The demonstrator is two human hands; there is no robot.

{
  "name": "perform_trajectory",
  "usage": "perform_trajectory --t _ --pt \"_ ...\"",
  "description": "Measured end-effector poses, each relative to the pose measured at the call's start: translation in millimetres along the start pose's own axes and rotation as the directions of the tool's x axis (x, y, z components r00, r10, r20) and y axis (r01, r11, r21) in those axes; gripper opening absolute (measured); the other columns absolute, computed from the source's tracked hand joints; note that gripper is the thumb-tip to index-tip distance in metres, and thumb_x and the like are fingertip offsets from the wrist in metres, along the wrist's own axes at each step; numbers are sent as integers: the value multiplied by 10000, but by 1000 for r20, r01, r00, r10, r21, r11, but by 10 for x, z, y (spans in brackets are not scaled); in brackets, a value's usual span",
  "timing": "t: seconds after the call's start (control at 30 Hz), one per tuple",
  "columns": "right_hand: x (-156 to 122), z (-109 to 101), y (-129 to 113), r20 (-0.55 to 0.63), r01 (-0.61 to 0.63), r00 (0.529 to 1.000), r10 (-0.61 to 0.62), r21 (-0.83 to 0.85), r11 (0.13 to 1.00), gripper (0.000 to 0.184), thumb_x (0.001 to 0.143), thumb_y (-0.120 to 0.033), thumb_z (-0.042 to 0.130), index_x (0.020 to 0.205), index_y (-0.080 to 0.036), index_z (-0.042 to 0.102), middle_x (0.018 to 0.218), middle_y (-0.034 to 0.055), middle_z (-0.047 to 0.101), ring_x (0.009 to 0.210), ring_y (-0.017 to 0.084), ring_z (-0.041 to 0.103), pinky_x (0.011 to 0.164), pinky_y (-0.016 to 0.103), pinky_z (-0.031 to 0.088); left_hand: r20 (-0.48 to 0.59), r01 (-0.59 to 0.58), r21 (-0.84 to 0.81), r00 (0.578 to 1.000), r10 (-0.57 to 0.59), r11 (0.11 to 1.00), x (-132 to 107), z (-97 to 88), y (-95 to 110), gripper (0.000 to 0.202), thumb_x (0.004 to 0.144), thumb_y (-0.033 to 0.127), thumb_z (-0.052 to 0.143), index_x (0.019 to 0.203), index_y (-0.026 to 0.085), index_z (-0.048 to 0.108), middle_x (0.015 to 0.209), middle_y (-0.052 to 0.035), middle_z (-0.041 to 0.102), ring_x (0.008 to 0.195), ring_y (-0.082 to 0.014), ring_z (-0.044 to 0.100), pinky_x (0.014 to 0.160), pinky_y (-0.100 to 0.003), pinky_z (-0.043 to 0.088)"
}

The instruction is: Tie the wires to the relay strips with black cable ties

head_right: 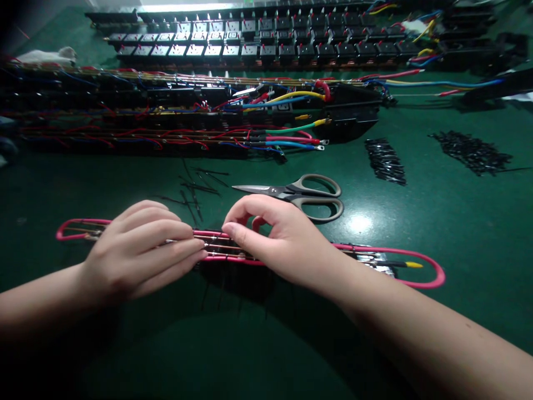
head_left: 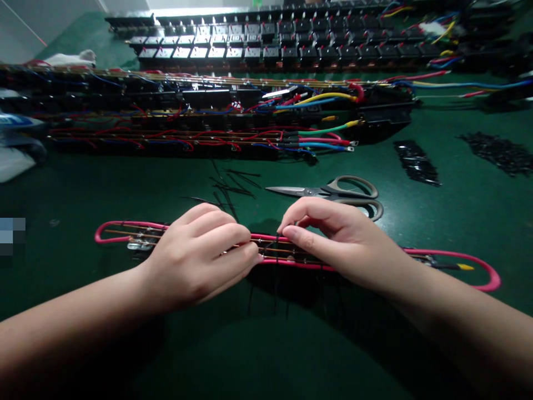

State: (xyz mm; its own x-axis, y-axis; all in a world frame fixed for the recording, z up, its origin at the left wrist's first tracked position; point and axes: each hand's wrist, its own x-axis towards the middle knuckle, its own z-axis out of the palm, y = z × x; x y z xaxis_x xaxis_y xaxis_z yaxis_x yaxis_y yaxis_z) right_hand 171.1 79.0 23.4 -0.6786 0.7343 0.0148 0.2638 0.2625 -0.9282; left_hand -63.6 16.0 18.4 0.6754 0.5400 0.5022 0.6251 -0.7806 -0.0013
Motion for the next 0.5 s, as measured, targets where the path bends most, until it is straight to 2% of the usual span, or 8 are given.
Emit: perform_trajectory --t 0.3,0.5 --pt "6 3 -6 -11 -55 998 56 63 996 121 908 -290 664 866 -185 709 811 18 708 728 155 651 619 252 501 17 -5 5 1000 5 1000 -8 17 -1 121 953 209 640 833 201 654 807 -17 703 727 -155 610 700 -322 499" --pt "-6 11 8 -39 -78 996 82 91 993 131 912 -299 654 886 -188 718 788 13 702 707 150 653 577 241 489 56 -12 -62 998 16 998 -24 6 -22 126 943 306 680 929 184 653 857 -39 714 765 -181 618 732 -344 509"
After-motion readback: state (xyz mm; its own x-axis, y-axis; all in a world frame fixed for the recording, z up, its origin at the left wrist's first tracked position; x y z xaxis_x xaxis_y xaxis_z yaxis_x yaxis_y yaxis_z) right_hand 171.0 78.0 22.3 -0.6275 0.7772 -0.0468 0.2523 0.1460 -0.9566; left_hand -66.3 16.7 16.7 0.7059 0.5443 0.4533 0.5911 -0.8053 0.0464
